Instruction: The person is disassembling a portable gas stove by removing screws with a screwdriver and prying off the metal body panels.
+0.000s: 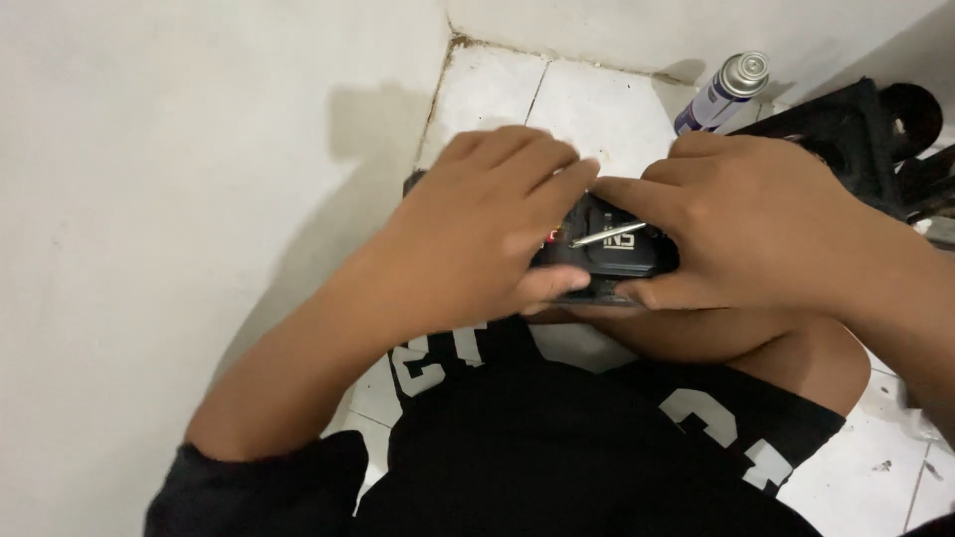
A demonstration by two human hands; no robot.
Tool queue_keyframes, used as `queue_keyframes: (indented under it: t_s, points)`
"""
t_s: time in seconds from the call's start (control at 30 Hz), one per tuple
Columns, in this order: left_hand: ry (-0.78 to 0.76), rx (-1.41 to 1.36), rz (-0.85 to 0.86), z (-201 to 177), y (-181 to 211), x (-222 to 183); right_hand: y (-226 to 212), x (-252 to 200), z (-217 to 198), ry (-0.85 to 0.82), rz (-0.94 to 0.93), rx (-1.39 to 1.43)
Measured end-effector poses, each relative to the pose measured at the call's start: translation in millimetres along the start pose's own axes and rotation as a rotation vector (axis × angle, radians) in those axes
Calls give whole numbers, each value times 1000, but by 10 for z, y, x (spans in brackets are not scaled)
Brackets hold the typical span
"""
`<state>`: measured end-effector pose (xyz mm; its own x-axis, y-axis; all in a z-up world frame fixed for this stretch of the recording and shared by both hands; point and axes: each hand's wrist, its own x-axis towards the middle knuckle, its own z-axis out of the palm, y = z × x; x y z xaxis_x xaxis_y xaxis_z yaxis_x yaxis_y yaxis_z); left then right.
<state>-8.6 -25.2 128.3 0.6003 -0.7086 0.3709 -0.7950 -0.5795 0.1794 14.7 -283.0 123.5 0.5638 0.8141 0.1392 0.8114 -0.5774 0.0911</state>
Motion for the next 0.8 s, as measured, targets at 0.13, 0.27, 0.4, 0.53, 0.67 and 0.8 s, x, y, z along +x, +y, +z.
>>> queue_keyframes:
  t_s: [0.13, 0.27, 0.4, 0.53, 0.67, 0.8]
  points:
    - [-72, -93, 48, 192, -141, 134, 103, -91, 100, -29, 48, 57]
    - [-182, -100, 61, 265, -256, 343, 206, -153, 171, -86, 138, 21]
    - [-255, -98, 60, 344, -467, 620, 404, -80, 204, -93, 185, 115]
    - [-229, -102, 83, 361, -598, 798, 508, -15, 205, -136, 244, 229]
    - [-409, -131, 4, 344, -638, 985, 629, -12, 282, -152, 253, 214]
    - [-418, -98, 29, 465, -691, 1107, 650, -21, 258, -145, 250, 275]
